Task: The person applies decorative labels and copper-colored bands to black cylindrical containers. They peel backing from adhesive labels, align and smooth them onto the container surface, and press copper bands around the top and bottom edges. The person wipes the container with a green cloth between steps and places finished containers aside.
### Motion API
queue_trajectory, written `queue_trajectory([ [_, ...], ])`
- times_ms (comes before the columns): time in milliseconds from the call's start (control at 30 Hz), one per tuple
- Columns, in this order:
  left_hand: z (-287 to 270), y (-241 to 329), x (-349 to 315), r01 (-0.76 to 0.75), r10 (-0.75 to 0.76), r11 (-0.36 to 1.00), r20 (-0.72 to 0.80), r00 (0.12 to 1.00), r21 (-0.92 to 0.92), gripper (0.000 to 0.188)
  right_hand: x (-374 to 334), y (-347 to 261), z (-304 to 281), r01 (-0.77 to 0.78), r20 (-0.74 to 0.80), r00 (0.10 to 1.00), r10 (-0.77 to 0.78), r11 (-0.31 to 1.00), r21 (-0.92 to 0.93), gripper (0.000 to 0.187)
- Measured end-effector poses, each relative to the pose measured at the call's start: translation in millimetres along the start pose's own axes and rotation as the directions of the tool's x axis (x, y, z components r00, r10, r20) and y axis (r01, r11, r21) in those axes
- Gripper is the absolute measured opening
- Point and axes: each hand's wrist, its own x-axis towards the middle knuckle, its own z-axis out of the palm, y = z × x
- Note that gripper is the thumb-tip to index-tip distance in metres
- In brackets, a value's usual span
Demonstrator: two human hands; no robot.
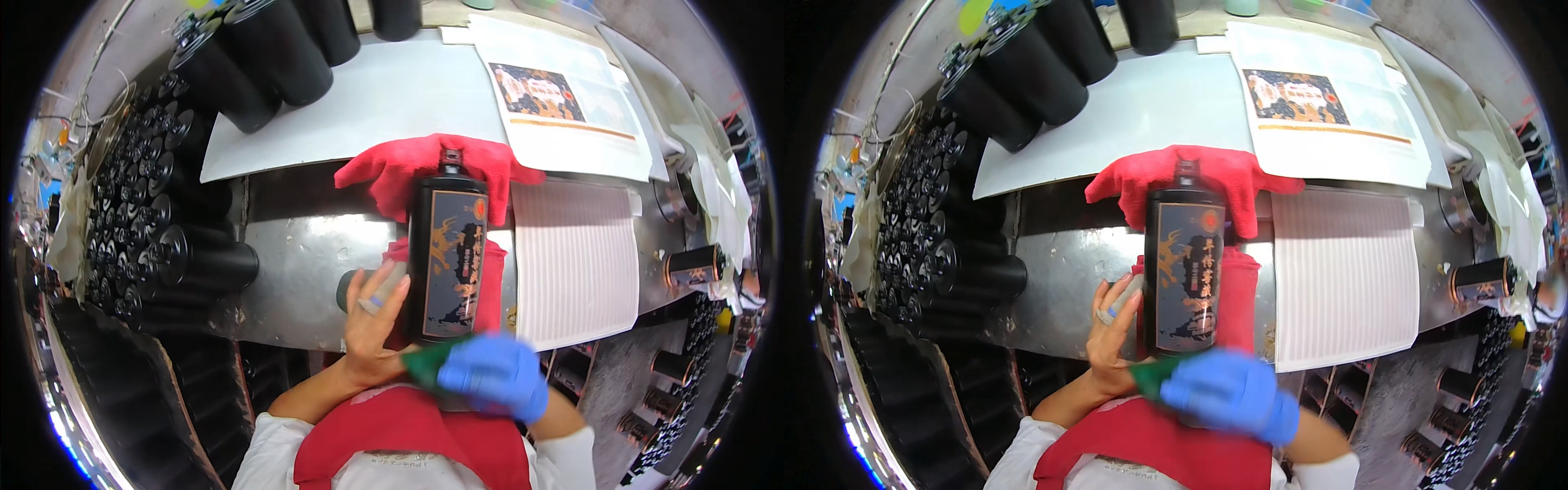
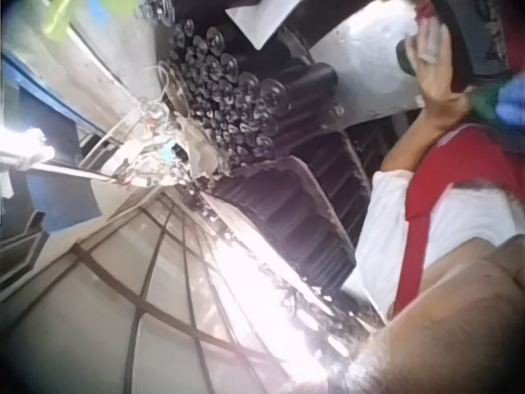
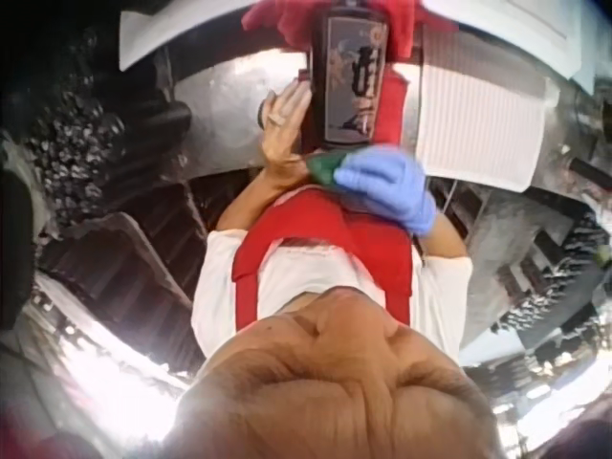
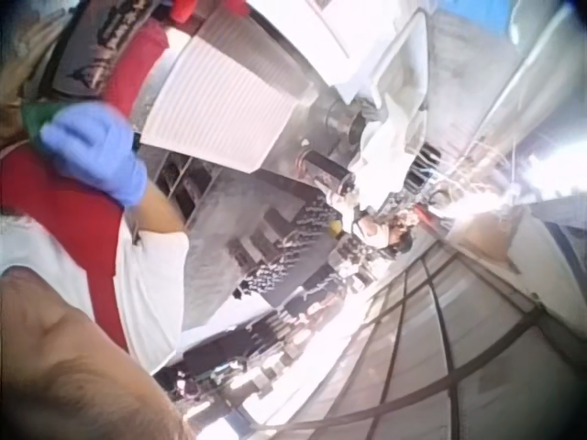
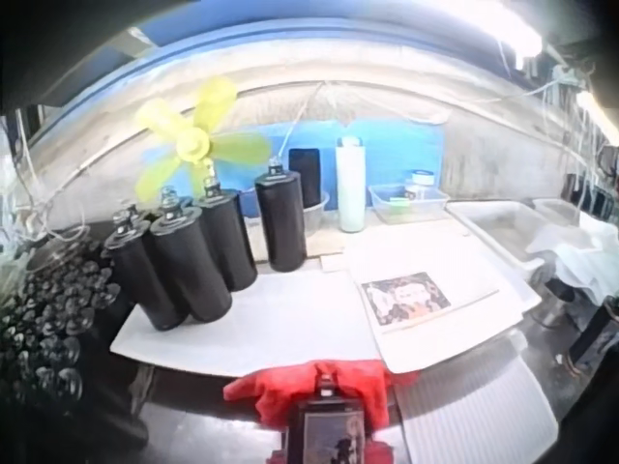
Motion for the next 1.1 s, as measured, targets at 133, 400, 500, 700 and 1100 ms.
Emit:
queue_trajectory([
  [133, -1, 1, 3, -0.017, 0.017, 1.0, -0.066, 0.998, 0.004, 0.082, 27, 1, -14, -0.374, -0.199, 0.904, 0.38, 0.925, 0.066, 0.027],
  [400, 5, -9, 5, -0.057, 0.053, 0.998, -0.107, 0.993, -0.036, 0.095, 5, -7, -1, 0.028, 0.082, 0.996, -0.032, 0.998, 0.059, 0.032],
  [500, 6, -6, 10, -0.059, 0.054, 0.997, -0.115, 0.992, -0.043, 0.098, 21, 4, -15, -0.202, -0.221, 0.958, 0.181, 0.977, -0.073, 0.037],
  [700, 9, -15, 6, -0.072, 0.065, 0.994, -0.081, 0.995, -0.082, 0.107, 15, -21, -13, -0.03, 0.316, 0.948, 0.042, 0.999, -0.04, 0.03],
  [1100, 9, -20, 6, 0.027, -0.037, 0.994, -0.093, 0.995, -0.107, 0.113, 46, -10, -1, 0.289, 0.302, 0.941, -0.155, 0.832, -0.473, 0.04],
])
